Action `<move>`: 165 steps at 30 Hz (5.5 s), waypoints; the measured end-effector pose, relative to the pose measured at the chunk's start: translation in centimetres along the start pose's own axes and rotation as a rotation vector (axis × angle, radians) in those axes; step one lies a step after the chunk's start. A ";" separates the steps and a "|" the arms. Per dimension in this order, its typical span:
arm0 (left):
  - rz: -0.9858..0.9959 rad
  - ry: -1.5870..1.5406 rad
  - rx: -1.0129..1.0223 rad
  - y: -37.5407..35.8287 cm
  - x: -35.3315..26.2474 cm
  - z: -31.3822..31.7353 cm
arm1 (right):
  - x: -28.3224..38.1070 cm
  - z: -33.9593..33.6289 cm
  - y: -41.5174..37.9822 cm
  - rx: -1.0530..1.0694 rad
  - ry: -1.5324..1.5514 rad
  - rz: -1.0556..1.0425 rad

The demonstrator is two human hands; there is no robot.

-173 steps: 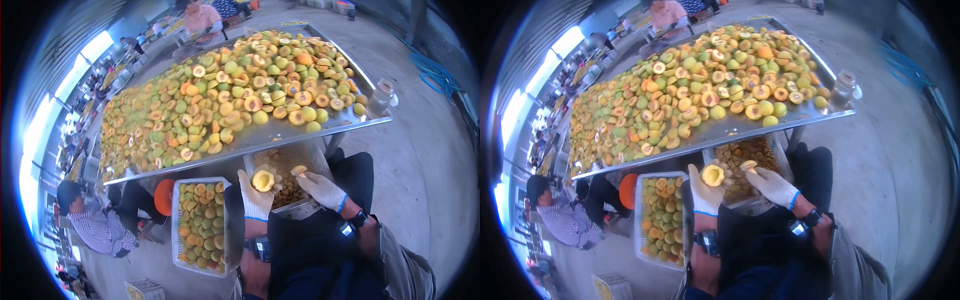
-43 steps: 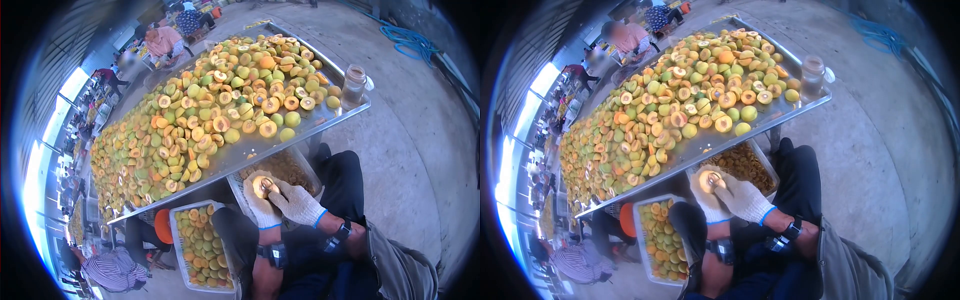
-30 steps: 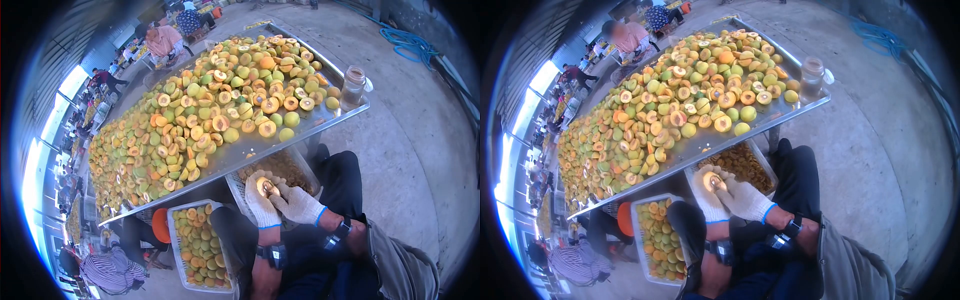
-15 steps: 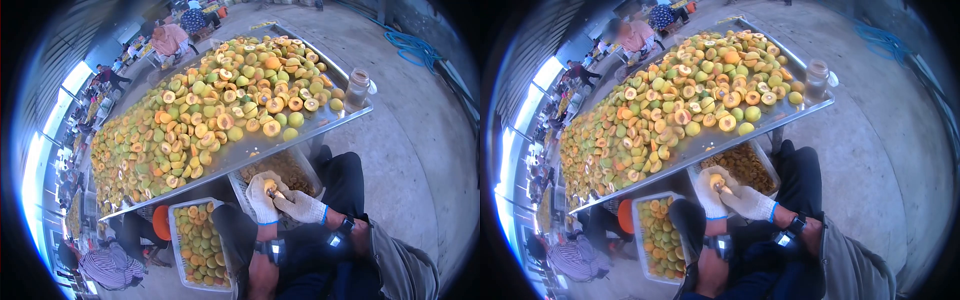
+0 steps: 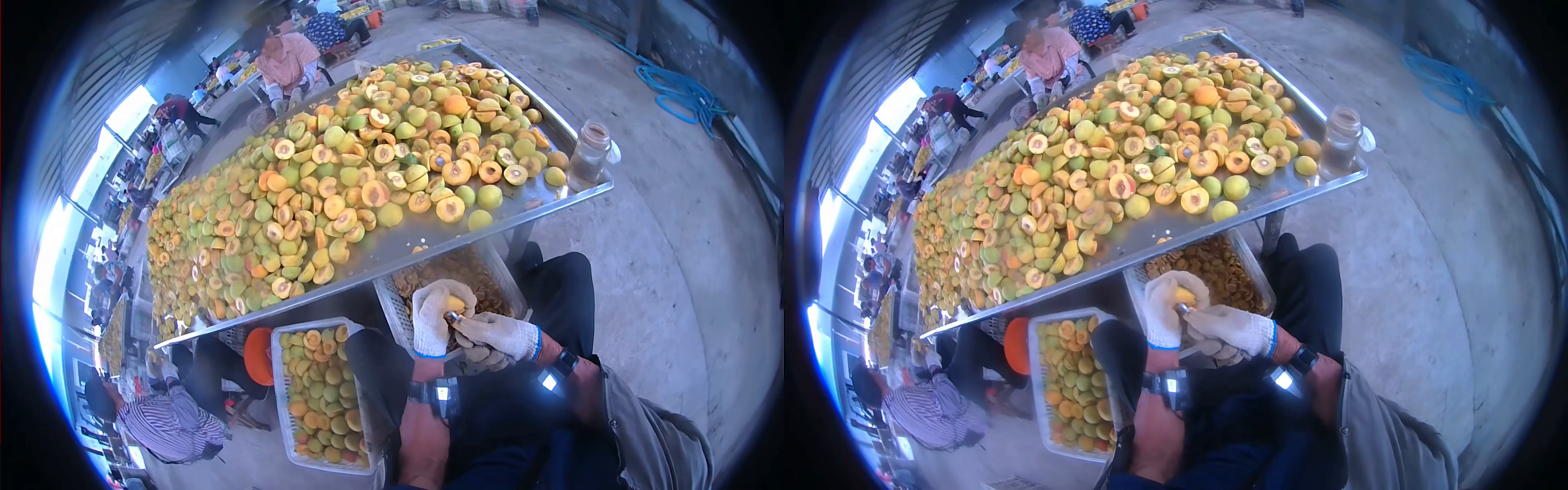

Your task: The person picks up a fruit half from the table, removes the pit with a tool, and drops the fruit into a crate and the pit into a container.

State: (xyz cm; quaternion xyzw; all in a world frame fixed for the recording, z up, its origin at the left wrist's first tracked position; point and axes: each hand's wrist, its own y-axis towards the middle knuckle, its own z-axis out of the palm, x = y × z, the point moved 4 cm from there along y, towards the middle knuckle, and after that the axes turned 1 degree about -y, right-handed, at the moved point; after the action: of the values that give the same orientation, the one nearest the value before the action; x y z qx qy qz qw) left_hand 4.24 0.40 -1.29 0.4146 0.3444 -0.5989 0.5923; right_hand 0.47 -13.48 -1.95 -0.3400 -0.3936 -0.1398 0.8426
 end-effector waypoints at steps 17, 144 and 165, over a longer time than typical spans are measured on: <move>-0.178 -0.450 0.128 0.5 4.9 -1.1 | -3.1 -1.4 1.2 0.133 0.264 0.036; -0.016 -0.463 -0.602 -2.5 0.8 -1.4 | 3.5 3.4 0.8 -0.539 -0.819 -0.343; 0.005 -0.085 -0.460 -2.6 -1.5 -2.1 | 1.0 3.4 1.3 -0.319 -0.514 -0.250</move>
State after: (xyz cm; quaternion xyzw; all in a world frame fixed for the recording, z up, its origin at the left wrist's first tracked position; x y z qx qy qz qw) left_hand 1.72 3.06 -0.99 0.2439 0.4455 -0.5204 0.6865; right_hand -0.18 -10.19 -0.25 -0.4407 -0.6053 -0.2118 0.6281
